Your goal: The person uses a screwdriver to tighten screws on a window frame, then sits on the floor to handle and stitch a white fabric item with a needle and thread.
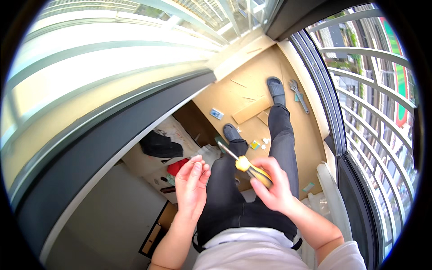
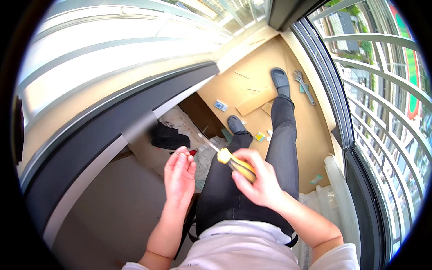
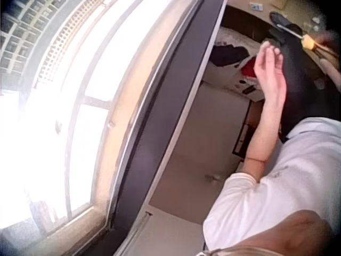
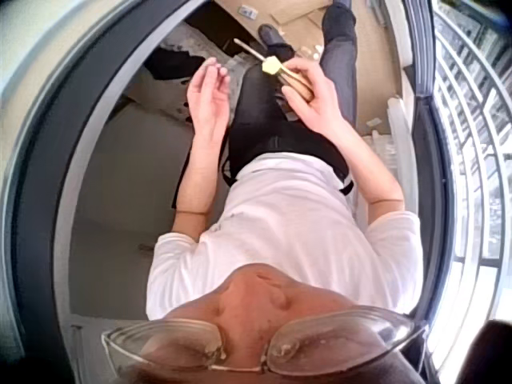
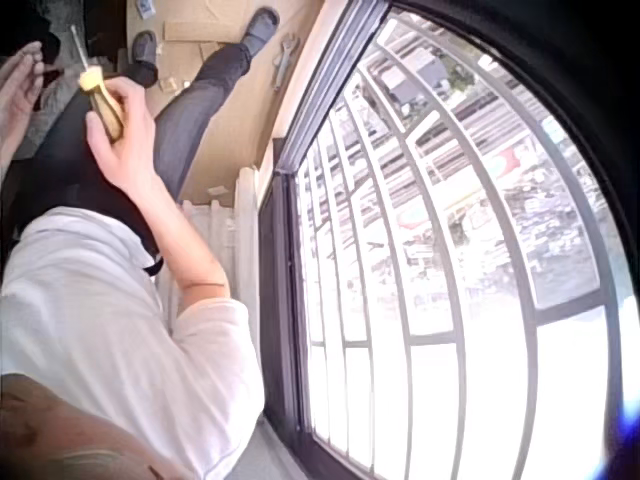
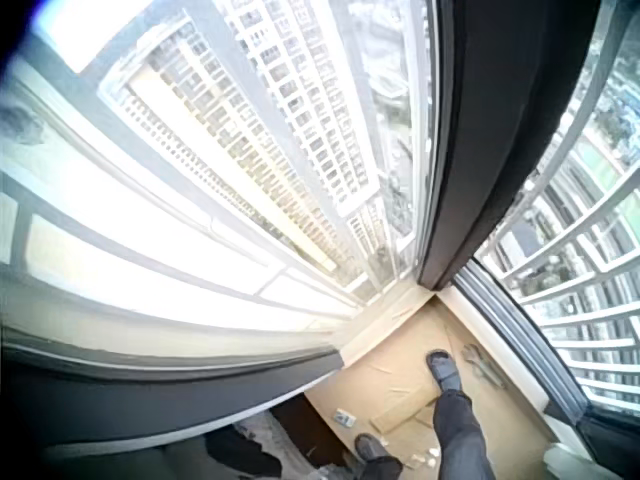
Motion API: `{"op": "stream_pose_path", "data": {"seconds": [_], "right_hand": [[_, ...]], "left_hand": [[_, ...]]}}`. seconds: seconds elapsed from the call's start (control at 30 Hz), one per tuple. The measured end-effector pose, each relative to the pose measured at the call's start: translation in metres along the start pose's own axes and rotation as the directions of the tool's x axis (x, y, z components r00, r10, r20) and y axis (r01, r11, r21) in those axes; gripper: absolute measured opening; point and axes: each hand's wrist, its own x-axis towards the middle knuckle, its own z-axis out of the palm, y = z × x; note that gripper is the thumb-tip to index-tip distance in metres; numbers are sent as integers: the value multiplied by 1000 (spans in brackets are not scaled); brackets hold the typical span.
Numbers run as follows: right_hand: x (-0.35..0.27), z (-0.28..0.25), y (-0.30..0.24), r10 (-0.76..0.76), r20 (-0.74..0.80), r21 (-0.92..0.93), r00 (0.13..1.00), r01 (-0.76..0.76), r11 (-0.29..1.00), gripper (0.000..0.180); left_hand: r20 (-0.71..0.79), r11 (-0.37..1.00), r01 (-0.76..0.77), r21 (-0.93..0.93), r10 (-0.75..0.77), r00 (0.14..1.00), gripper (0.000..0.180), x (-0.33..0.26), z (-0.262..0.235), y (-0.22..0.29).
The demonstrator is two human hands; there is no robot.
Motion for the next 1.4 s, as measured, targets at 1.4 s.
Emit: {"op": "stream_pose_path", "data": {"seconds": [1.4], "right_hand": [[29, 179, -298, -842, 263, 669, 472, 539, 511, 43]], "left_hand": [[242, 356, -911, 208, 884, 401, 49, -275, -11, 280]]}}
